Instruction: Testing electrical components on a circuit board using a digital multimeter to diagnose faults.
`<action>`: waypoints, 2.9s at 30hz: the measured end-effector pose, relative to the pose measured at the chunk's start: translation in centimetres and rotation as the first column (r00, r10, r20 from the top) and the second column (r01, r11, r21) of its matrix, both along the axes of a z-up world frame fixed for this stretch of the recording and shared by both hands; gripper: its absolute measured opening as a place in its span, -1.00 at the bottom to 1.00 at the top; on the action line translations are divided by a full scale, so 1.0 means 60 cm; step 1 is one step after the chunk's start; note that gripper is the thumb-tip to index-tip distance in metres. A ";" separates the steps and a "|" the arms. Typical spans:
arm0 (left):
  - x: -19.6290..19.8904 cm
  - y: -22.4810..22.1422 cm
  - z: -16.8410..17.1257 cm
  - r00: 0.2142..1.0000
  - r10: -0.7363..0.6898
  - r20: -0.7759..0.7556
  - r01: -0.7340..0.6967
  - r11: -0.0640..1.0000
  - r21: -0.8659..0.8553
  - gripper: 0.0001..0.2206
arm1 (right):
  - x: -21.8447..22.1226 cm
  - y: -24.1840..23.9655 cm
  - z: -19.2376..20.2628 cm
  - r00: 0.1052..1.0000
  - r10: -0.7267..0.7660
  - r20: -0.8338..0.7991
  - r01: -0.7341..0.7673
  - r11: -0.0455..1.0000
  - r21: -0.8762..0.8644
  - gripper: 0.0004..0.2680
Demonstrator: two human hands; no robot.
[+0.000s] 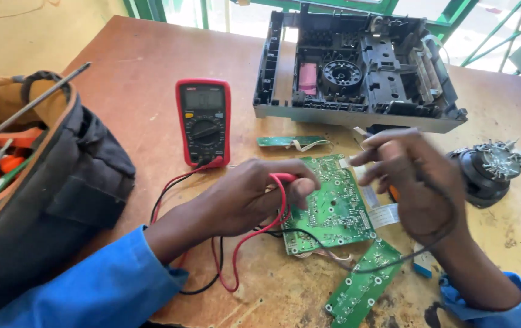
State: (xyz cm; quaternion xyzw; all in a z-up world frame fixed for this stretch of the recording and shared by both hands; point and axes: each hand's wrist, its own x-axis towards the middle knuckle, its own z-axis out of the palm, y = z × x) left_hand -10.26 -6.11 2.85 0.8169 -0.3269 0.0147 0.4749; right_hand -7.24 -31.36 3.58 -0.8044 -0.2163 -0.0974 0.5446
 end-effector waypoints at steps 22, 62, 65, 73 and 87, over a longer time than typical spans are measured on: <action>-0.039 -0.007 0.033 0.979 -0.057 0.194 -0.010 0.945 0.326 -0.67 | -0.016 0.007 -0.001 0.903 0.362 0.233 -0.206 0.838 -0.505 -0.75; -0.002 -0.003 -0.065 0.988 0.060 0.140 -0.031 0.980 -0.197 -0.79 | -0.014 -0.011 -0.029 0.979 0.117 0.166 0.007 0.798 -0.603 -0.73; -0.002 -0.003 -0.069 0.988 0.025 0.152 0.000 0.987 -0.161 -0.76 | -0.018 -0.017 -0.034 0.990 0.080 0.116 0.012 0.775 -0.632 -0.75; -0.009 -0.008 -0.074 0.987 -0.016 0.158 0.034 0.993 -0.109 -0.75 | -0.034 -0.062 -0.046 0.995 0.006 -0.098 -0.058 0.840 -0.539 -0.87; -0.002 -0.008 -0.087 0.986 -0.102 0.133 0.117 0.987 -0.110 -0.73 | -0.022 -0.054 -0.042 0.977 0.181 -0.118 -0.212 0.713 -0.668 -0.82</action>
